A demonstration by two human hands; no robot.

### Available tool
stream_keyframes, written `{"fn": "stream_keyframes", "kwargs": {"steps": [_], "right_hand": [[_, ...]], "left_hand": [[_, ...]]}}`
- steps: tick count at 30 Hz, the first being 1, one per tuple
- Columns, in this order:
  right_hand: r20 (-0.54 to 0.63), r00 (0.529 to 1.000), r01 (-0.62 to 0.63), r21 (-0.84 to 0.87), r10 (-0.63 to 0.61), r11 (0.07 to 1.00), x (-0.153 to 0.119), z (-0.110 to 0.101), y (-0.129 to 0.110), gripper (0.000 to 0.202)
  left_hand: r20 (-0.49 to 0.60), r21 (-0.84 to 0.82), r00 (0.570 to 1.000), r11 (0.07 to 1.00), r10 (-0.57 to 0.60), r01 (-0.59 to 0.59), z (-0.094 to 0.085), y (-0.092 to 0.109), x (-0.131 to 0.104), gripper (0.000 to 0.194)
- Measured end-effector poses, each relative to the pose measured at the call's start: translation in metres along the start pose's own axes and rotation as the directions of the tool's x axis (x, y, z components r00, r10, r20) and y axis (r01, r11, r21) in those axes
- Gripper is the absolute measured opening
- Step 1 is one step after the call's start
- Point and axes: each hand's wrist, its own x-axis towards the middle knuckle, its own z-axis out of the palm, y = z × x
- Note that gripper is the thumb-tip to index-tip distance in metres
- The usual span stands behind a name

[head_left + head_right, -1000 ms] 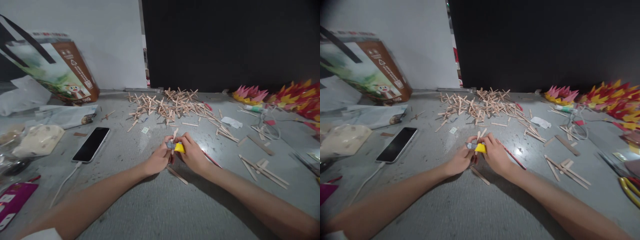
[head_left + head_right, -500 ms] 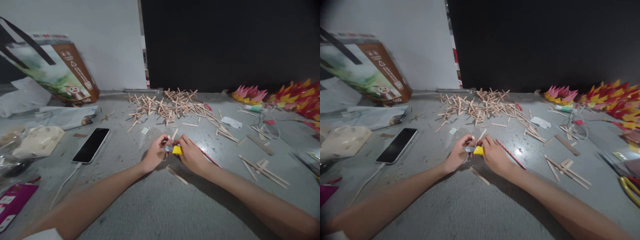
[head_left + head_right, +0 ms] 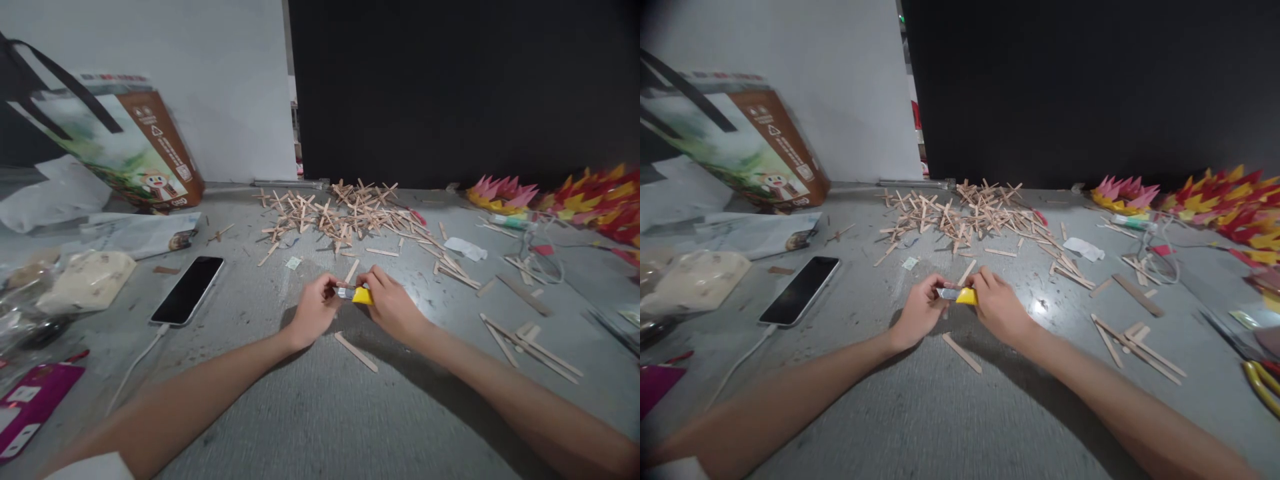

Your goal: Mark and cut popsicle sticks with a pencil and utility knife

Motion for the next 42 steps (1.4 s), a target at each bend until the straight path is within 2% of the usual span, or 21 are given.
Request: {"fn": "stream_keyframes", "kwargs": {"steps": [7, 14, 17, 22, 30, 32, 34, 37, 39, 42], "right_hand": [[-0.093, 0.974, -0.187, 0.188, 0.207, 0.964, -0.004, 0.018, -0.018, 0.040], [-0.155, 0.943, -0.211, 0.405, 0.295, 0.889, -0.006, 0.021, -0.023, 0.035], [-0.183, 0.931, -0.209, 0.438, 0.315, 0.874, -0.008, 0.021, -0.025, 0.033], [-0.205, 0.929, -0.217, 0.376, 0.308, 0.901, -0.008, 0.017, -0.028, 0.031], [-0.181, 0.957, -0.174, 0.259, 0.225, 0.950, -0.009, 0.021, -0.022, 0.029], [-0.166, 0.971, -0.135, 0.223, 0.174, 0.965, -0.010, 0.019, -0.025, 0.030], [-0.142, 0.986, -0.062, 0.199, 0.091, 0.978, -0.013, 0.017, -0.029, 0.036], [-0.098, 0.995, 0.021, 0.249, 0.004, 0.968, -0.016, 0.015, -0.033, 0.043], [-0.117, 0.993, 0.012, 0.313, 0.026, 0.950, -0.016, 0.016, -0.031, 0.044], [-0.239, 0.954, -0.078, 0.389, 0.182, 0.918, -0.012, 0.017, -0.021, 0.031]], "left_hand": [[-0.024, -0.069, 0.999, 0.997, 0.022, -0.024, 0.005, 0.002, -0.007, 0.017], [-0.035, -0.060, 0.998, 0.997, 0.050, -0.052, 0.011, 0.003, -0.017, 0.034], [-0.035, -0.073, 0.998, 0.996, 0.047, -0.049, 0.012, 0.005, -0.019, 0.038], [-0.030, -0.178, 0.999, 0.984, 0.018, -0.023, 0.015, 0.005, -0.019, 0.041], [-0.055, -0.277, 0.995, 0.959, -0.080, 0.062, 0.019, 0.006, -0.017, 0.038], [-0.089, -0.300, 0.990, 0.951, -0.109, 0.078, 0.016, 0.003, -0.010, 0.036], [-0.199, -0.325, 0.970, 0.943, -0.137, 0.067, 0.011, 0.000, -0.001, 0.036], [-0.192, -0.336, 0.976, 0.941, -0.105, 0.035, 0.004, -0.003, 0.011, 0.037], [-0.157, -0.332, 0.984, 0.943, -0.084, 0.028, 0.001, -0.003, 0.014, 0.038], [-0.092, -0.332, 0.992, 0.942, -0.089, 0.054, 0.001, -0.001, 0.013, 0.038]]}}
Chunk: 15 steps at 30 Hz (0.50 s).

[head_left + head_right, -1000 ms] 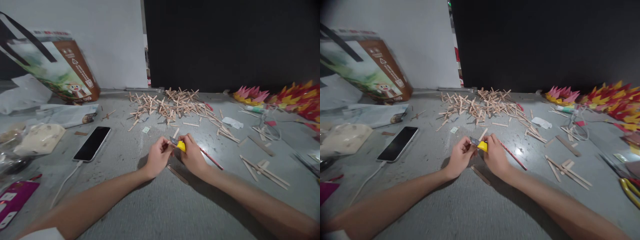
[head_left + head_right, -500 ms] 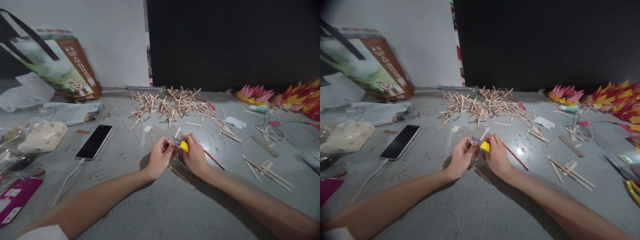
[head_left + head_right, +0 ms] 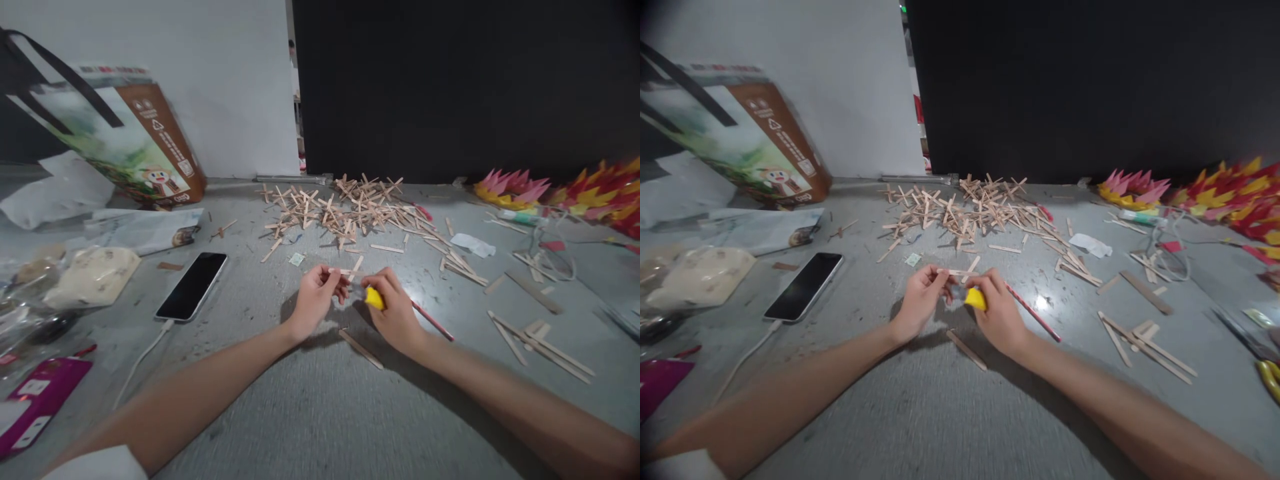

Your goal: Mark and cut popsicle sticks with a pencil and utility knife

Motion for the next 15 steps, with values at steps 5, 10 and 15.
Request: {"fn": "stream_keyframes", "kwargs": {"steps": [5, 10, 15], "right_hand": [[-0.144, 0.977, -0.151, 0.061, 0.158, 0.987, 0.012, -0.008, 0.008, 0.012], [-0.042, 0.988, -0.142, 0.134, 0.149, 0.981, 0.014, -0.012, 0.003, 0.034], [-0.049, 0.993, -0.102, 0.158, 0.111, 0.982, 0.010, -0.009, 0.003, 0.023]], "left_hand": [[0.056, -0.019, 0.997, 0.998, -0.055, 0.056, 0.002, 0.003, -0.004, 0.038], [0.070, -0.006, 0.994, 0.997, -0.082, 0.082, 0.001, 0.006, -0.005, 0.042], [0.108, -0.033, 0.992, 0.997, -0.066, 0.070, -0.002, 0.003, -0.003, 0.044]]}}
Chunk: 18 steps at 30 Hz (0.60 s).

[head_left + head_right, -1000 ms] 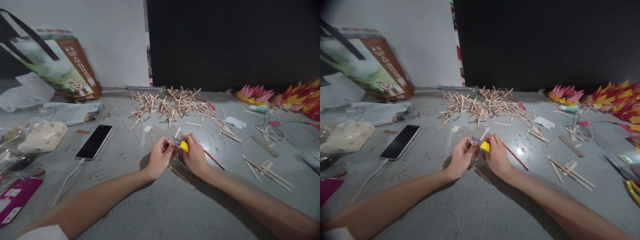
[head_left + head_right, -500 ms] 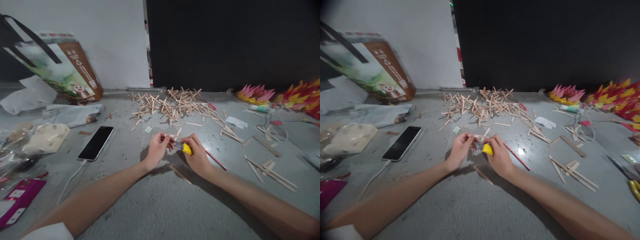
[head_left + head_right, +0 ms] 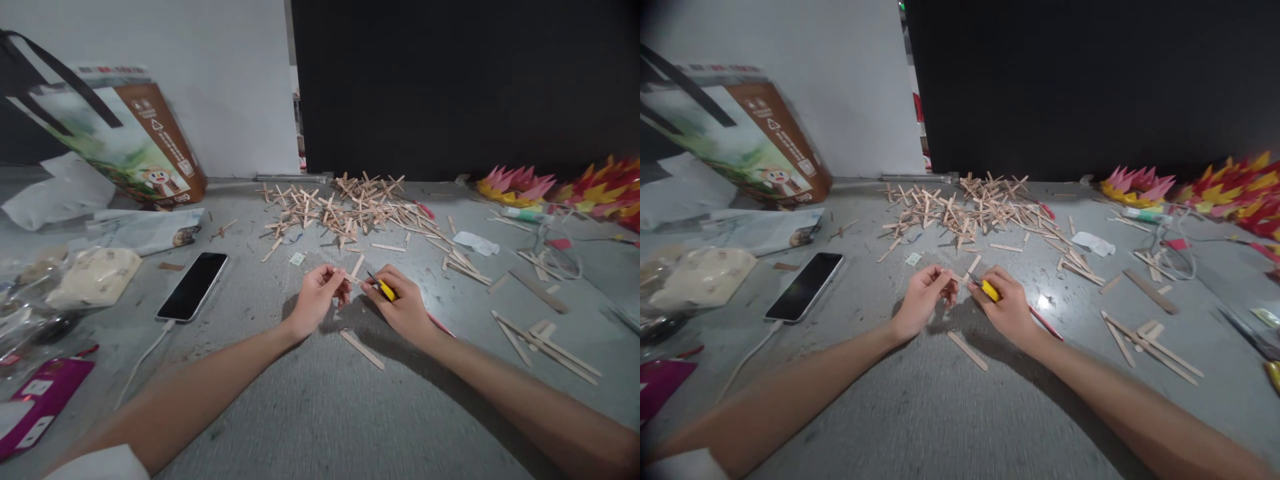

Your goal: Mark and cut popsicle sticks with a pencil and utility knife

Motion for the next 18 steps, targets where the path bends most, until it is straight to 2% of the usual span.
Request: {"fn": "stream_keyframes", "kwargs": {"steps": [3, 5, 6, 8, 10, 15, 18], "right_hand": [[-0.070, 0.995, 0.062, -0.055, -0.066, 0.997, -0.005, 0.000, 0.006, 0.017], [-0.048, 0.990, 0.126, -0.129, -0.133, 0.984, -0.009, -0.001, 0.011, 0.008], [-0.009, 0.986, 0.161, -0.171, -0.165, 0.972, -0.011, -0.002, 0.013, 0.011], [0.080, 0.974, 0.223, -0.241, -0.210, 0.944, -0.014, -0.004, 0.016, 0.027], [0.132, 0.965, 0.256, -0.279, -0.227, 0.926, -0.015, -0.006, 0.017, 0.034], [0.165, 0.963, 0.251, -0.276, -0.211, 0.928, -0.015, -0.009, 0.012, 0.031], [0.167, 0.966, 0.234, -0.257, -0.195, 0.938, -0.017, -0.012, 0.013, 0.035]], "left_hand": [[0.122, 0.005, 0.991, 0.999, -0.053, 0.053, -0.002, -0.003, 0.001, 0.043], [0.210, 0.035, 0.972, 0.994, -0.107, 0.102, -0.002, -0.004, 0.000, 0.046], [0.236, 0.053, 0.964, 0.992, -0.123, 0.114, -0.002, -0.005, 0.000, 0.047], [0.251, 0.092, 0.959, 0.990, -0.128, 0.108, -0.001, -0.007, -0.002, 0.046], [0.246, 0.131, 0.963, 0.988, -0.114, 0.083, -0.001, -0.008, -0.003, 0.045], [0.242, 0.137, 0.969, 0.990, -0.044, 0.011, -0.002, -0.007, -0.002, 0.045], [0.253, 0.117, 0.966, 0.993, -0.048, 0.019, -0.002, -0.007, 0.000, 0.042]]}}
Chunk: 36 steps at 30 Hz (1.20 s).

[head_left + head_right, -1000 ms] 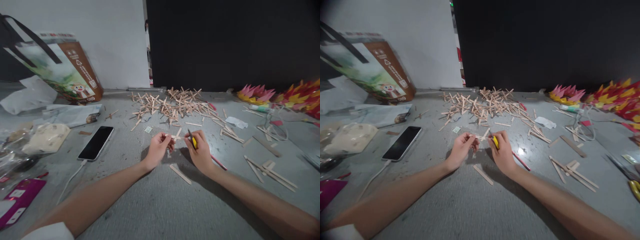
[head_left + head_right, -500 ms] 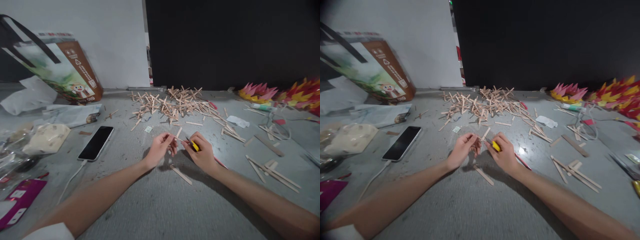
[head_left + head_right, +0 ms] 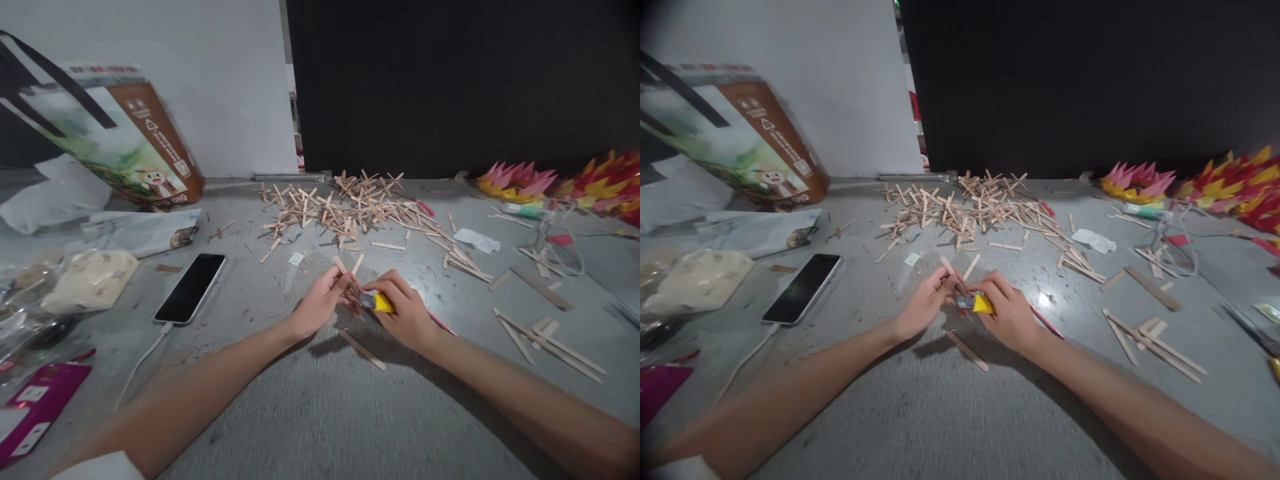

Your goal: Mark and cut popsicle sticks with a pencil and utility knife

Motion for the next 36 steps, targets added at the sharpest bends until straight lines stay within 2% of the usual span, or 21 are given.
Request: {"fn": "stream_keyframes", "kwargs": {"steps": [3, 6, 11, 15, 19, 24, 36], "right_hand": [[0.003, 0.998, -0.067, 0.021, 0.067, 0.998, -0.002, -0.001, 0.003, 0.034], [0.021, 0.981, -0.191, 0.024, 0.190, 0.981, 0.003, -0.006, 0.002, 0.031], [0.154, 0.943, -0.299, 0.015, 0.293, 0.954, 0.021, -0.023, -0.009, 0.037], [0.182, 0.958, -0.219, -0.040, 0.223, 0.975, 0.029, -0.037, -0.016, 0.031], [0.224, 0.959, -0.159, -0.086, 0.174, 0.984, 0.029, -0.042, -0.019, 0.036], [0.278, 0.948, -0.118, -0.154, 0.157, 0.981, 0.029, -0.039, -0.021, 0.038], [0.284, 0.946, -0.047, -0.351, 0.155, 0.935, 0.017, -0.027, -0.024, 0.042]], "left_hand": [[0.012, -0.011, 1.000, 1.000, 0.002, -0.002, 0.000, -0.001, 0.001, 0.039], [0.008, 0.020, 1.000, 1.000, 0.021, -0.022, 0.001, -0.001, 0.002, 0.037], [-0.063, 0.074, 0.998, 0.997, -0.004, 0.009, 0.000, 0.003, 0.002, 0.038], [-0.071, 0.087, 0.997, 0.996, -0.025, 0.031, -0.002, 0.005, 0.001, 0.044], [-0.063, 0.124, 0.998, 0.992, -0.016, 0.024, -0.002, 0.007, 0.001, 0.047], [-0.051, 0.177, 0.999, 0.984, -0.011, 0.020, -0.001, 0.006, -0.001, 0.047], [-0.027, 0.262, 1.000, 0.965, 0.012, -0.005, -0.003, -0.002, -0.003, 0.039]]}}
